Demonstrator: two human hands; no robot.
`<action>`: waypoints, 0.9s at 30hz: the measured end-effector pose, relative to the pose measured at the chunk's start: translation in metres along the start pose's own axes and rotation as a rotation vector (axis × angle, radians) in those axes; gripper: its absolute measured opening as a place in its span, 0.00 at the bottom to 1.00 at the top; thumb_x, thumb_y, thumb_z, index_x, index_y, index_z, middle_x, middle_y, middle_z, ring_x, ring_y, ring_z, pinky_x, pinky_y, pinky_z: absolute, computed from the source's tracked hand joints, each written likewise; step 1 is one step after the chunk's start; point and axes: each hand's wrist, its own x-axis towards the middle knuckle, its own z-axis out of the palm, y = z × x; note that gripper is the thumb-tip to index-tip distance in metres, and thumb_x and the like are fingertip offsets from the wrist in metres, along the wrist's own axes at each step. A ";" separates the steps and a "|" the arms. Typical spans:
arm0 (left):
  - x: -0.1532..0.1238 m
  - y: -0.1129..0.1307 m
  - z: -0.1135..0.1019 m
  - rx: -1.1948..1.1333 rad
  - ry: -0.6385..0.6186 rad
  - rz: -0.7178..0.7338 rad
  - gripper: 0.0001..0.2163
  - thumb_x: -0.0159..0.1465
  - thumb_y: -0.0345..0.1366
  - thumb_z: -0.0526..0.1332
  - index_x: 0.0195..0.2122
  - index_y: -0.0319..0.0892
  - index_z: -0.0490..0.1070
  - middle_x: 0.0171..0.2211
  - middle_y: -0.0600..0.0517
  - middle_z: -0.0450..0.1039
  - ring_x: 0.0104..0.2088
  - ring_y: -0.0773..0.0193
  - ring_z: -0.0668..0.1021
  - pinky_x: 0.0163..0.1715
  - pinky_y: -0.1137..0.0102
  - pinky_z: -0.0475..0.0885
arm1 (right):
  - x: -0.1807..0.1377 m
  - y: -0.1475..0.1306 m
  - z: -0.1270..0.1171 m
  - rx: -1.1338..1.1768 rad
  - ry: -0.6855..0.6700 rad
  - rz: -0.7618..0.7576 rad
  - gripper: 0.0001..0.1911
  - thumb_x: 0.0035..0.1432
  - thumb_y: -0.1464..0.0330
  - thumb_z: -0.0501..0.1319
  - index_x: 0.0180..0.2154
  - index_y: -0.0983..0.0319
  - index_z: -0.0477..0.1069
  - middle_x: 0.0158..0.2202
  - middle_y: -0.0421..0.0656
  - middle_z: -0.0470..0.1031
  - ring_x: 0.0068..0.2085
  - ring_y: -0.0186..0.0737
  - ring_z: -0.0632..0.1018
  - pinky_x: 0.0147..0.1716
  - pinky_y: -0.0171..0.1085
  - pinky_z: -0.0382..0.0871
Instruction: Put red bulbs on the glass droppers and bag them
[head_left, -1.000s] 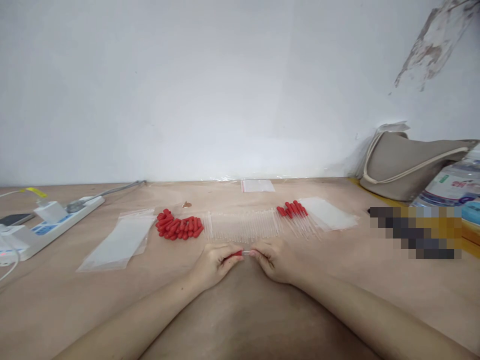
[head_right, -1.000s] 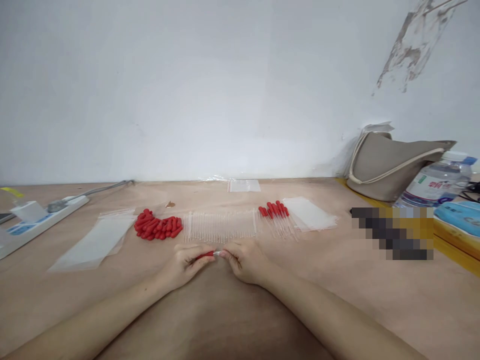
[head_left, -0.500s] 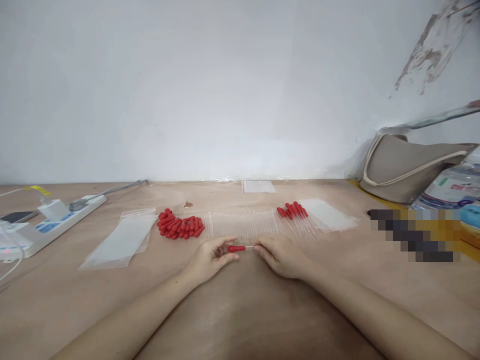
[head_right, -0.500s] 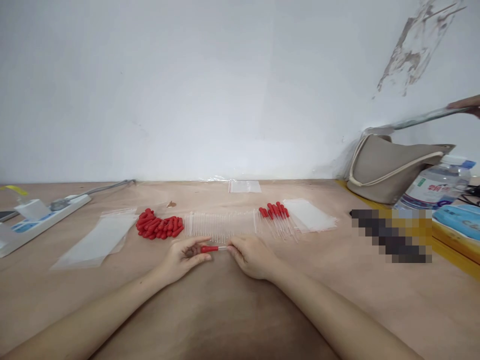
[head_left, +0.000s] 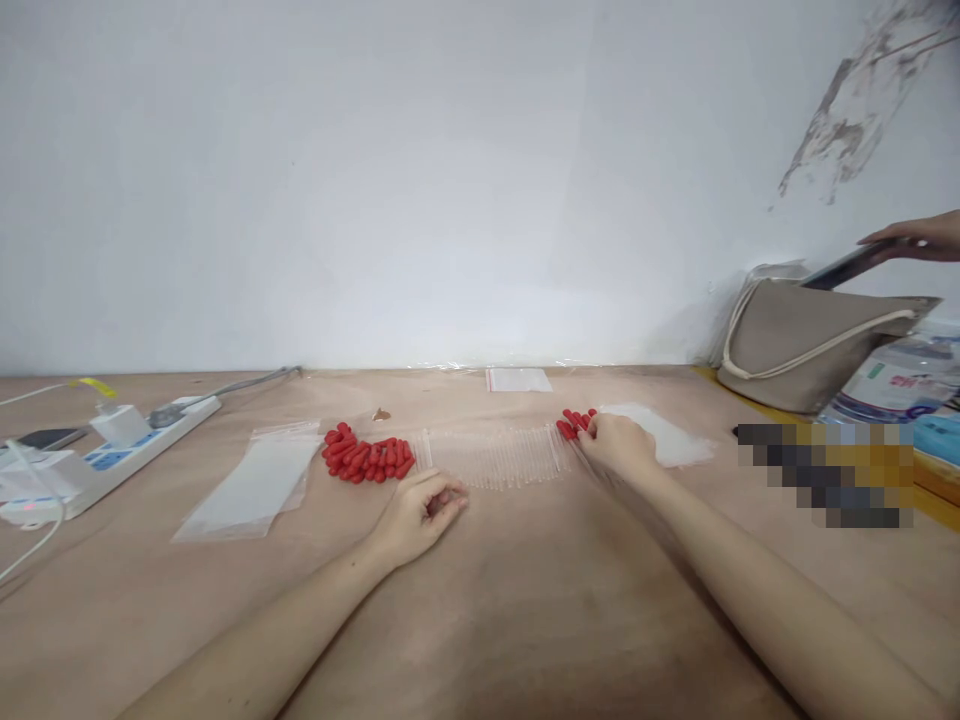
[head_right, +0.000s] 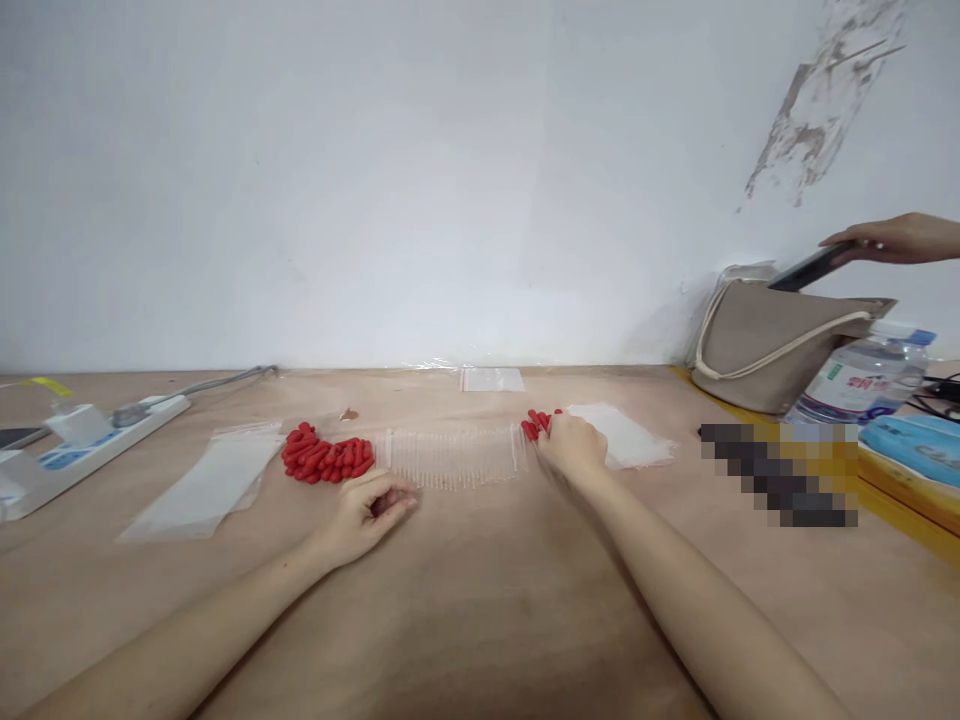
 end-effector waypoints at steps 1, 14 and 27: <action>0.000 0.000 0.000 -0.001 -0.003 -0.003 0.05 0.58 0.33 0.56 0.34 0.40 0.70 0.23 0.55 0.62 0.21 0.73 0.65 0.22 0.77 0.62 | -0.002 0.000 0.004 -0.031 0.000 -0.004 0.14 0.52 0.62 0.50 0.29 0.61 0.71 0.32 0.49 0.73 0.35 0.46 0.74 0.28 0.38 0.60; 0.004 0.004 -0.002 -0.016 -0.066 0.004 0.05 0.59 0.33 0.56 0.32 0.40 0.70 0.23 0.54 0.64 0.21 0.72 0.66 0.21 0.78 0.62 | -0.010 -0.008 0.010 0.086 -0.032 -0.110 0.18 0.51 0.55 0.51 0.23 0.58 0.72 0.28 0.45 0.73 0.34 0.44 0.73 0.32 0.40 0.61; 0.004 0.005 -0.001 -0.028 -0.097 0.019 0.06 0.59 0.33 0.55 0.31 0.39 0.70 0.24 0.53 0.66 0.22 0.72 0.66 0.22 0.77 0.62 | 0.002 -0.019 0.024 0.082 -0.037 -0.014 0.15 0.51 0.61 0.51 0.36 0.61 0.70 0.42 0.48 0.71 0.53 0.48 0.62 0.46 0.44 0.57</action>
